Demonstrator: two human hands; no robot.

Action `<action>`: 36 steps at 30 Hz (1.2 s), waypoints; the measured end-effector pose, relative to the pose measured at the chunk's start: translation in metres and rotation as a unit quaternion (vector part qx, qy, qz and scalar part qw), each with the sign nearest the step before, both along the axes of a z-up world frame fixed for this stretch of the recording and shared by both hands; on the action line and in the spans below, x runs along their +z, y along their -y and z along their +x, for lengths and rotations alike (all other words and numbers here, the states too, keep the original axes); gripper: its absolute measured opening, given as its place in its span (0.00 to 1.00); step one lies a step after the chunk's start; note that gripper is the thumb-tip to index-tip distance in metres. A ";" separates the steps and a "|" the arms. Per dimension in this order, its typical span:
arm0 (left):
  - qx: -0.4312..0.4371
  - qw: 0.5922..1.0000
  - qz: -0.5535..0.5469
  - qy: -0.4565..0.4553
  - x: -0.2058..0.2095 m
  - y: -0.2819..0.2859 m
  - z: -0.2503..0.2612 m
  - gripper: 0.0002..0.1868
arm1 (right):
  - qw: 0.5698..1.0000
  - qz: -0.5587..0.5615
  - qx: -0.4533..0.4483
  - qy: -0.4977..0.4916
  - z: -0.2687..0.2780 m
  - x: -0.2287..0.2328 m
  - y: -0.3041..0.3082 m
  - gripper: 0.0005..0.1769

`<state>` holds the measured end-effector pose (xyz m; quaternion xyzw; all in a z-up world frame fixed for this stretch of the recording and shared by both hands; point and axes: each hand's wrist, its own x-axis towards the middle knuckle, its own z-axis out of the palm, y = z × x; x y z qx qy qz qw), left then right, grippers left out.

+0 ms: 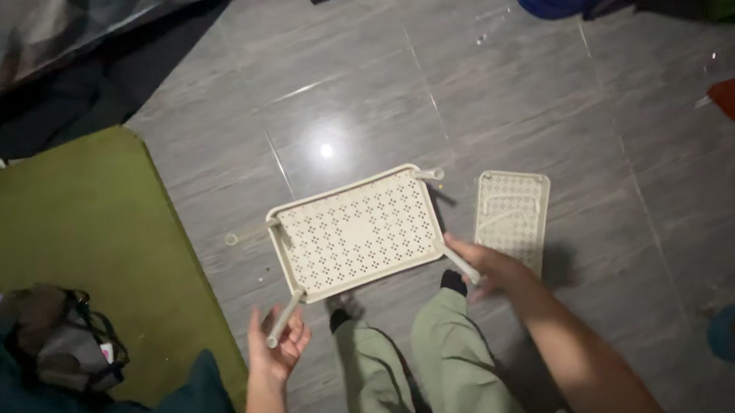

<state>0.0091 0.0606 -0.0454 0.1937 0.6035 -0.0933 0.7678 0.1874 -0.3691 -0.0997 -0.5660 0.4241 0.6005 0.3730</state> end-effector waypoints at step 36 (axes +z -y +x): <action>-0.864 0.298 0.399 0.077 -0.211 0.414 0.161 0.42 | 0.920 -0.285 0.021 0.267 -0.174 -0.178 0.167 0.63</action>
